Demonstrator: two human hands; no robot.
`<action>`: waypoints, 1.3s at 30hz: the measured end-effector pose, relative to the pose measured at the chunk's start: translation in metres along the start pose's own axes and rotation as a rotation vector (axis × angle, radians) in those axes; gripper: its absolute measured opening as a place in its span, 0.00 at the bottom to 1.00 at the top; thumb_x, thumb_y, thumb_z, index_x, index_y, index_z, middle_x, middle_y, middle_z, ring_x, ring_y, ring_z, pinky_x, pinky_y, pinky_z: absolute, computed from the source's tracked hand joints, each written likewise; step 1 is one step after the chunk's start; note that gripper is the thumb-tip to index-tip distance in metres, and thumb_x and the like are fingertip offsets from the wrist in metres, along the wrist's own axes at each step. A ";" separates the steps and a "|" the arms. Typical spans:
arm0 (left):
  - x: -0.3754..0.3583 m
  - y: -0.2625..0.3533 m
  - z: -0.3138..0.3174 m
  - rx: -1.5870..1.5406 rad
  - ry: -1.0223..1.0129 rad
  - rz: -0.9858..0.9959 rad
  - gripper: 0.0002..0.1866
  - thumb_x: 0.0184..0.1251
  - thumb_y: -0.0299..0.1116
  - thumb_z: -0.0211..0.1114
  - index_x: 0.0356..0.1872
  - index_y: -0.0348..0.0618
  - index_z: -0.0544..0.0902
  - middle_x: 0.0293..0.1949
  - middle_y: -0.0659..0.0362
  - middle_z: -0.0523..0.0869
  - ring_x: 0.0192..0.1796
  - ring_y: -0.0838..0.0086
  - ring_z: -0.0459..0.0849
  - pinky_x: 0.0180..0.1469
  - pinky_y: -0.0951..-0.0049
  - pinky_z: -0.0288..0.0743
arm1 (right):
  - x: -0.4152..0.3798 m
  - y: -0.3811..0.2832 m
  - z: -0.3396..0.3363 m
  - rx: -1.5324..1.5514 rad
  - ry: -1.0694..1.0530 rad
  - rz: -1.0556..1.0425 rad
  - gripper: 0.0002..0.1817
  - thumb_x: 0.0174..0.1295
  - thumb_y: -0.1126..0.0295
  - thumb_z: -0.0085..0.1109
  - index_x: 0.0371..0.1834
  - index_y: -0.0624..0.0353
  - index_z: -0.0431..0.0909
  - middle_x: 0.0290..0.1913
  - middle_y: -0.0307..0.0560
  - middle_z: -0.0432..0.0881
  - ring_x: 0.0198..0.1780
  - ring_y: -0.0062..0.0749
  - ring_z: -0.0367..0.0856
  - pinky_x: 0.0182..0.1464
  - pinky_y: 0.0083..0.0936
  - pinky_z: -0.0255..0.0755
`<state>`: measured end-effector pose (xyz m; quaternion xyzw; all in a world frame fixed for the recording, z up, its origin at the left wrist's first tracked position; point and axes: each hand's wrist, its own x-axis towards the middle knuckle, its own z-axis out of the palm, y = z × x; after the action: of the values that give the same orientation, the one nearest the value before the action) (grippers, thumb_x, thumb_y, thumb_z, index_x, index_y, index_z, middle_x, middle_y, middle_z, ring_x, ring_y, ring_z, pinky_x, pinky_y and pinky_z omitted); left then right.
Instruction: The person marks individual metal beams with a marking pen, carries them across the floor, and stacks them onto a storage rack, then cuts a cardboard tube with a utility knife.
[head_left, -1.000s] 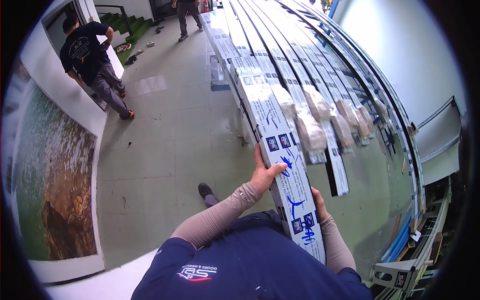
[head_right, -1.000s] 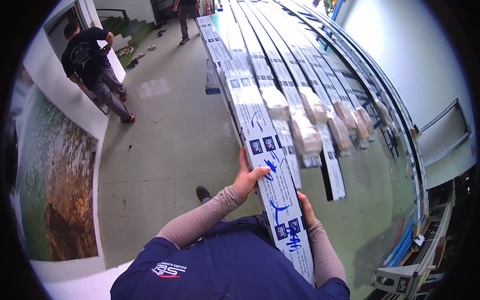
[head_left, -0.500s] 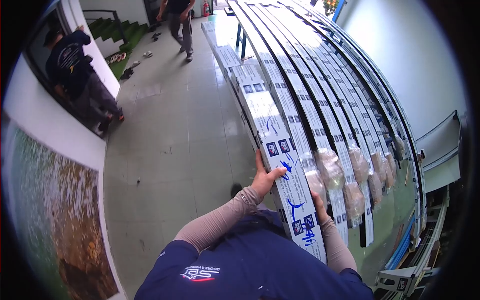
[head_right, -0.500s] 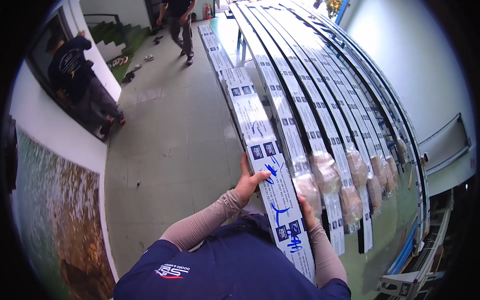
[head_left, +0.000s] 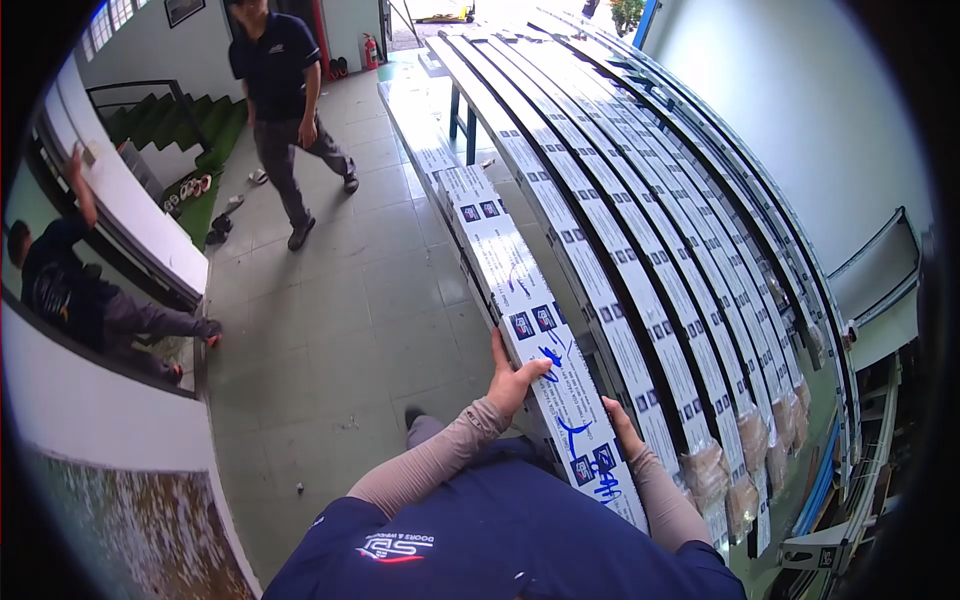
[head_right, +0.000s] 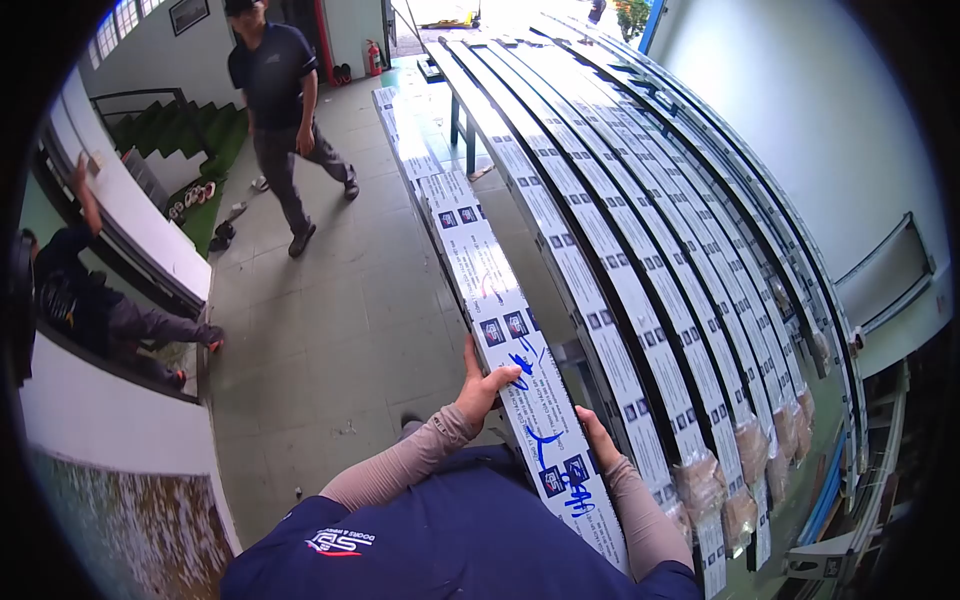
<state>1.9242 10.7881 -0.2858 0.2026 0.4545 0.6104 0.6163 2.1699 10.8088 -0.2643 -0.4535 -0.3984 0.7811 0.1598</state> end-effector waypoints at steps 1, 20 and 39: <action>0.021 0.020 -0.017 -0.019 0.006 -0.037 0.66 0.57 0.36 0.73 0.78 0.47 0.23 0.67 0.39 0.68 0.66 0.52 0.76 0.68 0.58 0.71 | 0.030 -0.012 0.013 0.006 -0.017 -0.001 0.39 0.70 0.38 0.45 0.69 0.62 0.72 0.59 0.52 0.83 0.55 0.33 0.84 0.58 0.28 0.78; 0.495 0.232 -0.238 -0.047 -0.037 0.011 0.62 0.58 0.32 0.72 0.78 0.49 0.28 0.64 0.43 0.71 0.61 0.58 0.79 0.64 0.58 0.76 | 0.523 -0.242 0.115 0.085 0.030 0.033 0.37 0.71 0.40 0.44 0.67 0.62 0.73 0.56 0.49 0.84 0.51 0.29 0.84 0.56 0.27 0.78; 0.853 0.288 -0.288 -0.076 -0.043 -0.034 0.61 0.59 0.32 0.69 0.79 0.58 0.27 0.67 0.46 0.66 0.65 0.59 0.73 0.68 0.57 0.70 | 0.835 -0.418 0.047 -0.003 0.102 0.191 0.39 0.68 0.35 0.47 0.60 0.62 0.79 0.50 0.50 0.85 0.51 0.31 0.82 0.57 0.27 0.75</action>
<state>1.3929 11.5484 -0.4663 0.1842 0.4209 0.6123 0.6434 1.6346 11.5605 -0.4161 -0.5288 -0.3461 0.7680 0.1040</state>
